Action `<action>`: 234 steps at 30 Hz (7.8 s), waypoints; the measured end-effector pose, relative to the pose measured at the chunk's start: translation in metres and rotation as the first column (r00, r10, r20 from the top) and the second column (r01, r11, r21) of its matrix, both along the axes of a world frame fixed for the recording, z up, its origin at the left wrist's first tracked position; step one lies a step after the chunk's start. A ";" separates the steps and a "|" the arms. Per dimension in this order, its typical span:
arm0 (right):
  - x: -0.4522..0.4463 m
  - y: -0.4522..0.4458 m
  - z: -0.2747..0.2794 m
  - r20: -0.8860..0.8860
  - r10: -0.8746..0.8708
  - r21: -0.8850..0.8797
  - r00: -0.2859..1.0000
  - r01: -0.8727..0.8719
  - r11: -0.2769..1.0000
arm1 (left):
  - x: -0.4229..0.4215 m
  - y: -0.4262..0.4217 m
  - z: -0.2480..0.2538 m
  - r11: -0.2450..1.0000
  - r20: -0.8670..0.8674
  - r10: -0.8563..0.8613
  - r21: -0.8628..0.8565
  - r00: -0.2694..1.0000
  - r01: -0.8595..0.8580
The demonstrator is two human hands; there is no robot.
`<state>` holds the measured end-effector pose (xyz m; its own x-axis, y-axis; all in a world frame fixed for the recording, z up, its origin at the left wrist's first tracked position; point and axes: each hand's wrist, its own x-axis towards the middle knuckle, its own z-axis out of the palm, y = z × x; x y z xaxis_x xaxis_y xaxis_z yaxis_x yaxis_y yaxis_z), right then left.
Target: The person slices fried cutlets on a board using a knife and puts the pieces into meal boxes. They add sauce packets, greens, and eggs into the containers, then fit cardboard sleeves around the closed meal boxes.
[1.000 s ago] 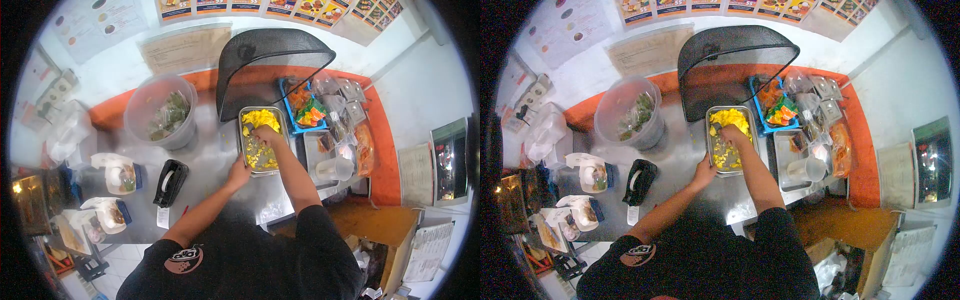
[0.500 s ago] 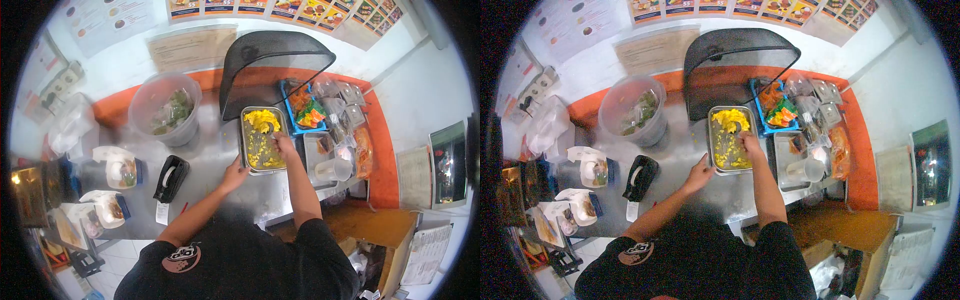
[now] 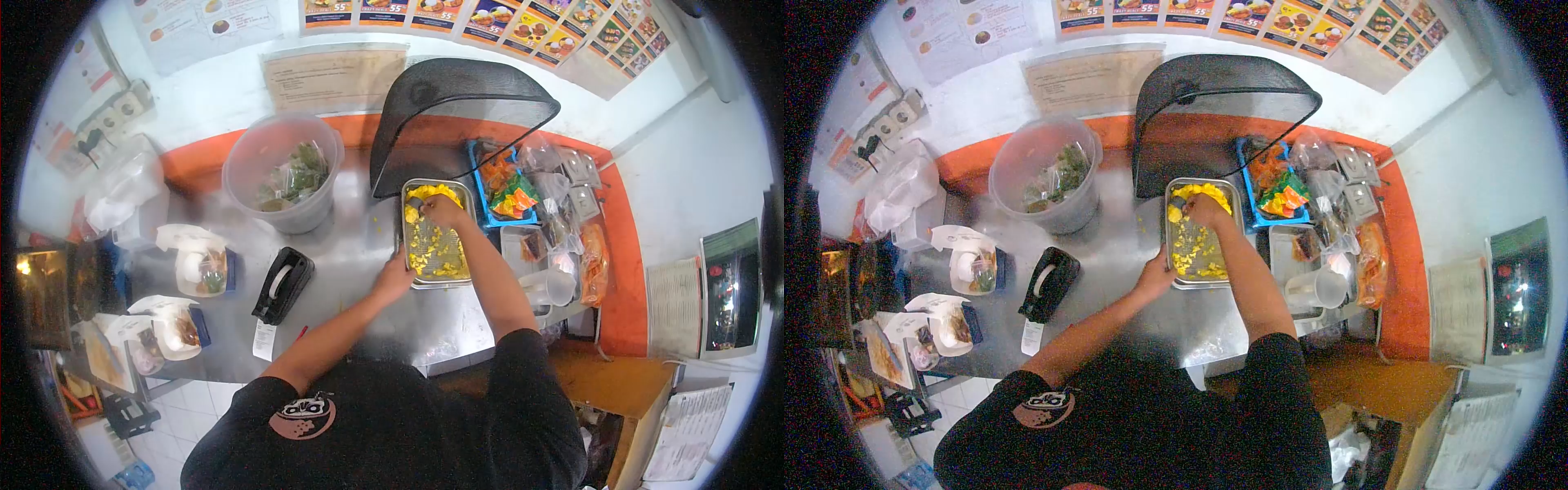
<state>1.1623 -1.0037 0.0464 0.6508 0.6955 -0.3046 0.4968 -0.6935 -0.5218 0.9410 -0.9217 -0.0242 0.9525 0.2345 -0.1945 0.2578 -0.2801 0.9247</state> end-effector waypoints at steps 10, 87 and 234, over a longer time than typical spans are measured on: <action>-0.016 -0.041 -0.016 -0.384 -0.146 0.106 0.912 0.201 0.974 | -0.001 -0.009 -0.010 0.991 0.075 0.056 0.121 0.996 -0.064; -0.013 0.004 -0.083 0.254 -0.242 0.017 0.936 0.246 0.969 | -0.005 -0.019 -0.010 0.990 -0.071 0.137 -0.009 0.988 -0.138; -0.190 -0.017 -0.021 0.082 -0.664 0.579 0.743 0.507 0.639 | -0.303 0.158 0.097 0.792 -0.271 -0.262 -0.609 0.926 0.046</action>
<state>0.9719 -1.0202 0.0257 0.9693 0.1303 0.2085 0.2453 -0.5703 -0.7839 0.6380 -0.7633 0.0725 0.8198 -0.1715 -0.5463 0.5724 0.2205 0.7898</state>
